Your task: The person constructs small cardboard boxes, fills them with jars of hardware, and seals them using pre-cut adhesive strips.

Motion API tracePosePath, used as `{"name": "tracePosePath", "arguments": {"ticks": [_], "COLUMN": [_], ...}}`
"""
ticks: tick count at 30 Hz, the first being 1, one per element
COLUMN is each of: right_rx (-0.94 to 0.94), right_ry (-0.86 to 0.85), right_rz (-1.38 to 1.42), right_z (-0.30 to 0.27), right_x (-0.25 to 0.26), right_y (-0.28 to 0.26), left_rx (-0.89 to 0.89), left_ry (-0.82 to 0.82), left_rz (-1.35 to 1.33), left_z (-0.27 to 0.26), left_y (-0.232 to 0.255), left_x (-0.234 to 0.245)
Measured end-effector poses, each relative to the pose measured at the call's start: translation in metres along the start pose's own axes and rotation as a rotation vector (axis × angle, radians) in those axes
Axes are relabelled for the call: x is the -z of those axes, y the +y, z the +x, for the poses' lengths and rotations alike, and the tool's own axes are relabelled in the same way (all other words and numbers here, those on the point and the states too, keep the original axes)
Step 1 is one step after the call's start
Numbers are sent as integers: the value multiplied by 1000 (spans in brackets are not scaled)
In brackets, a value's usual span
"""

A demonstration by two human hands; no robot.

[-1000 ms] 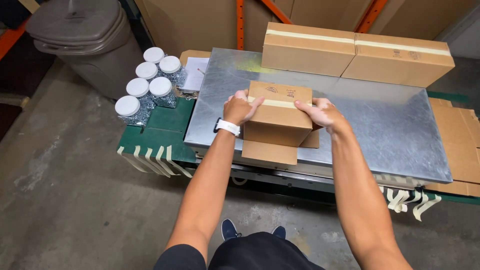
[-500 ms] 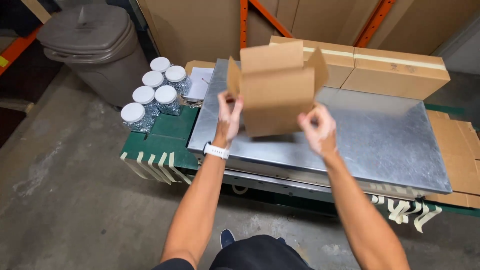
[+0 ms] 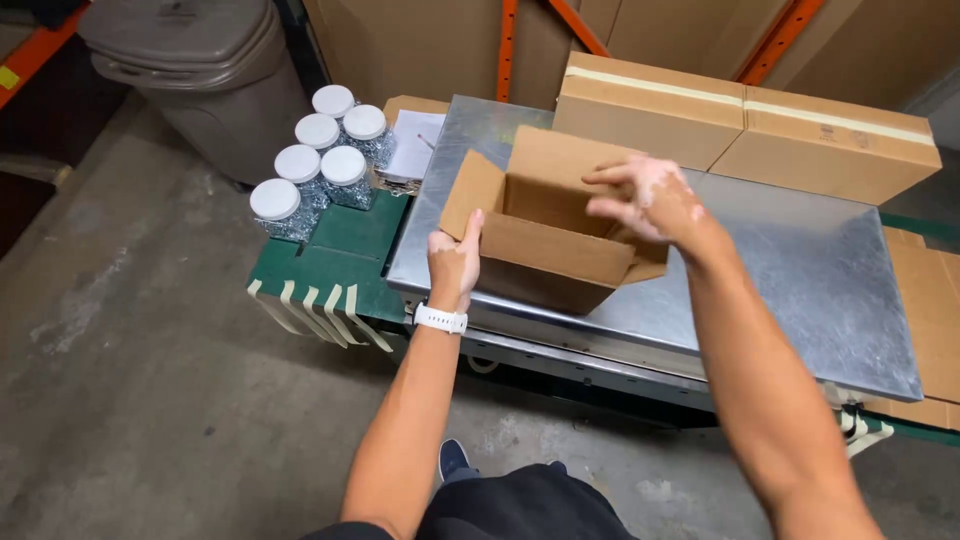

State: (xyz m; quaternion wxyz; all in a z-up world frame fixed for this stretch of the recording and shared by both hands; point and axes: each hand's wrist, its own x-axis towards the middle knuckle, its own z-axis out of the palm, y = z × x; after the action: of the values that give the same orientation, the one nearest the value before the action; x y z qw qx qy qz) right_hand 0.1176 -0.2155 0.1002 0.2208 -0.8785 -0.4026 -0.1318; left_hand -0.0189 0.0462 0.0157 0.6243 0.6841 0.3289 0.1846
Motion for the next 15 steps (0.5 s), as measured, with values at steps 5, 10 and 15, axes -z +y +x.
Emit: {"name": "tracePosePath", "arguments": {"ticks": [5,10,15], "right_rx": [-309,-328,-235], "right_ry": [-601,-669,-601], "right_rz": [88,7,-182], "right_z": [8,1,-10], "right_x": [29,4,-28], "right_y": [-58,-78,-57], "left_rx": [111,195,-70], "left_ry": [6,-39,-82], "left_rz": [-318,-465,-264], "left_z": [10,41,-14], "left_y": [-33,-75,-3], "left_x": [18,7,30]}}
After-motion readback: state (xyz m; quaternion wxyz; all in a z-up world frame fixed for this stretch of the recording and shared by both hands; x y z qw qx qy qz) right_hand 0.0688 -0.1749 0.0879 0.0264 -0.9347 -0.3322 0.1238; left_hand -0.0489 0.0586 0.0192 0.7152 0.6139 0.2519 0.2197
